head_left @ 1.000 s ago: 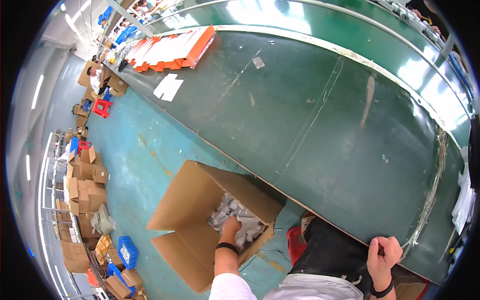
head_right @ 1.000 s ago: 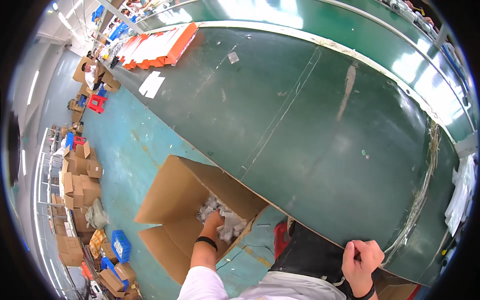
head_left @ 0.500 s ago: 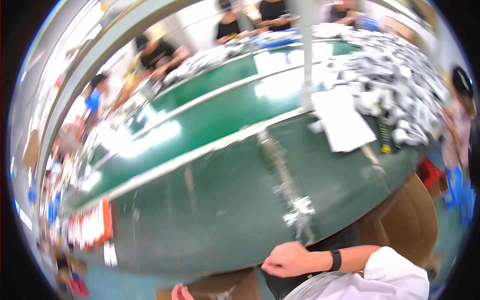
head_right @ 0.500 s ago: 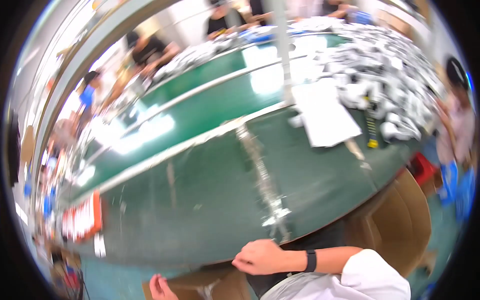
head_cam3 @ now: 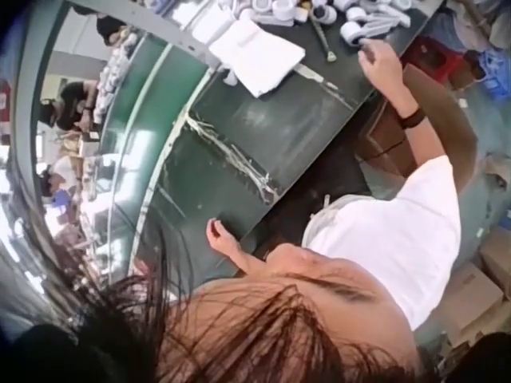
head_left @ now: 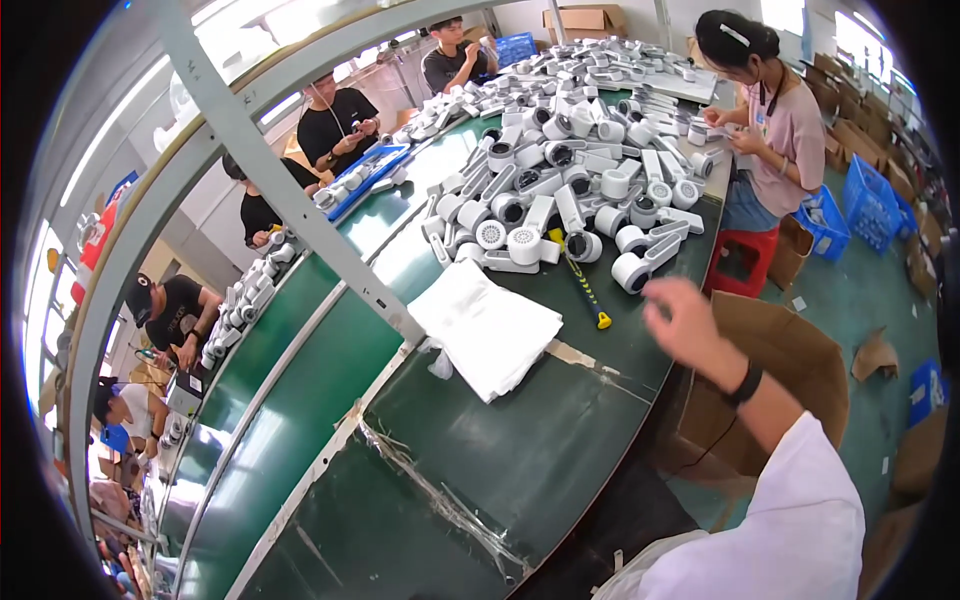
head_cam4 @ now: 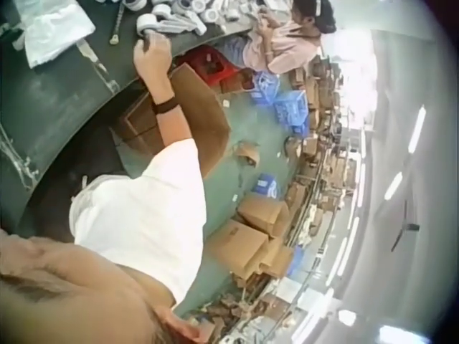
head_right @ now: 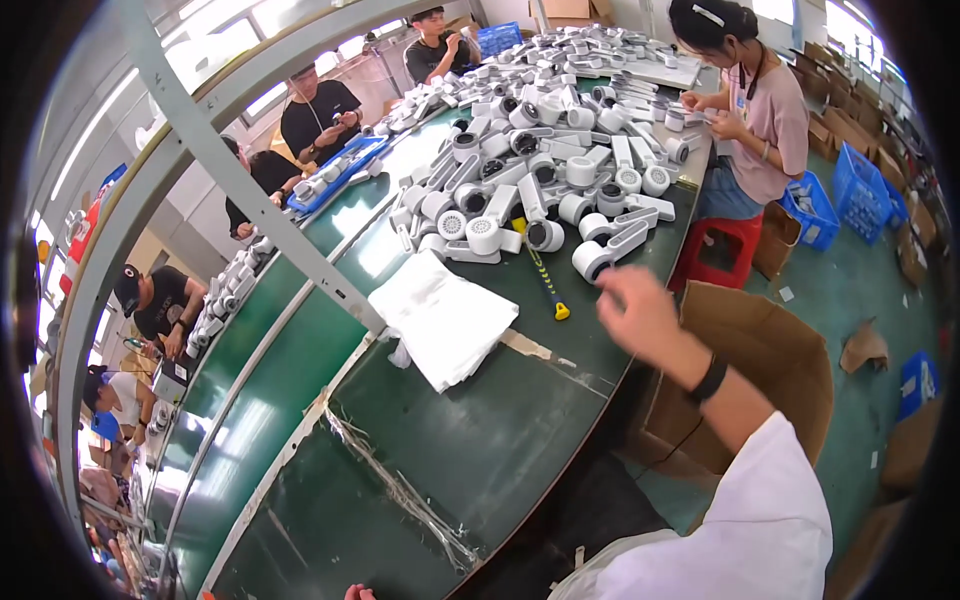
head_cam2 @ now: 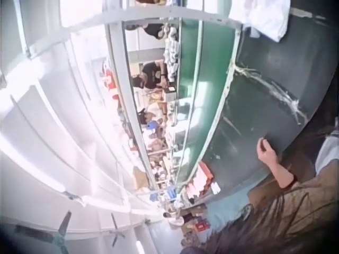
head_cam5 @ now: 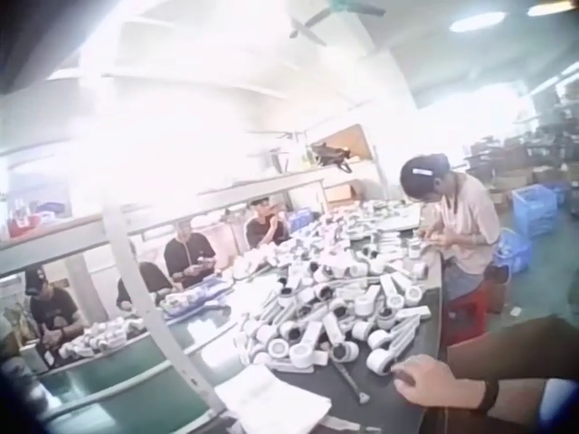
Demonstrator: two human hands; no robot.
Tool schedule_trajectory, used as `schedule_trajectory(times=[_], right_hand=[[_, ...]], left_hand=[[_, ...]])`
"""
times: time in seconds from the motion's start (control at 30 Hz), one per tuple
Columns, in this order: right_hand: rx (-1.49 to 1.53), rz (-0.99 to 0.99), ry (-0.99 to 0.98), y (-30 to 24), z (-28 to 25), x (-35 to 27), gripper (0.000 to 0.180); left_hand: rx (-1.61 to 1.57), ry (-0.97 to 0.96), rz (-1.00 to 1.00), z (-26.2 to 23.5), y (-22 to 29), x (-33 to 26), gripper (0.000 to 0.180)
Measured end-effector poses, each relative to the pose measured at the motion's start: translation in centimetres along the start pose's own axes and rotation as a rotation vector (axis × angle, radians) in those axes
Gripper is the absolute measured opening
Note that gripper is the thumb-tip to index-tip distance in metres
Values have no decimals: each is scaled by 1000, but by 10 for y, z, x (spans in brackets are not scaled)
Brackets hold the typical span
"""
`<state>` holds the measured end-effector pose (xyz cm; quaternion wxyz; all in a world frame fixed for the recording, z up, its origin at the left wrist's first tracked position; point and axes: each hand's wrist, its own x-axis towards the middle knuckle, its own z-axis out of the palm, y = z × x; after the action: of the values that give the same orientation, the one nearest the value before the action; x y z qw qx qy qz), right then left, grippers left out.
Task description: The person packages handheld fans by hand, picking up a fan, sliding it into a plastic bag, and placing the bagged fan into a cardboard box.
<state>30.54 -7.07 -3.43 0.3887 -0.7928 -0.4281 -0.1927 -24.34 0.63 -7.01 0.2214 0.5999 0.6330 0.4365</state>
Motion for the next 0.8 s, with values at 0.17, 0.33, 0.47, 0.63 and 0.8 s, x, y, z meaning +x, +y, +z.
schedule_trajectory(times=[0.17,0.33,0.47,0.63,0.8], right_hand=[[-453,-119,-112,103,-6,50,52],[-513,-138,-236,132,25,57,46],[-456,-59,-246,134,15,49,31],[-278,-115,-154,94,-18,44,28],[26,3,-163,50,-62,20,32]], left_hand=[[26,-188,23,12,45,45,24],[-142,-573,383,81,162,74,25],[-73,-824,565,174,220,64,27],[37,-556,927,268,207,74,20],[271,-450,989,297,205,74,17]])
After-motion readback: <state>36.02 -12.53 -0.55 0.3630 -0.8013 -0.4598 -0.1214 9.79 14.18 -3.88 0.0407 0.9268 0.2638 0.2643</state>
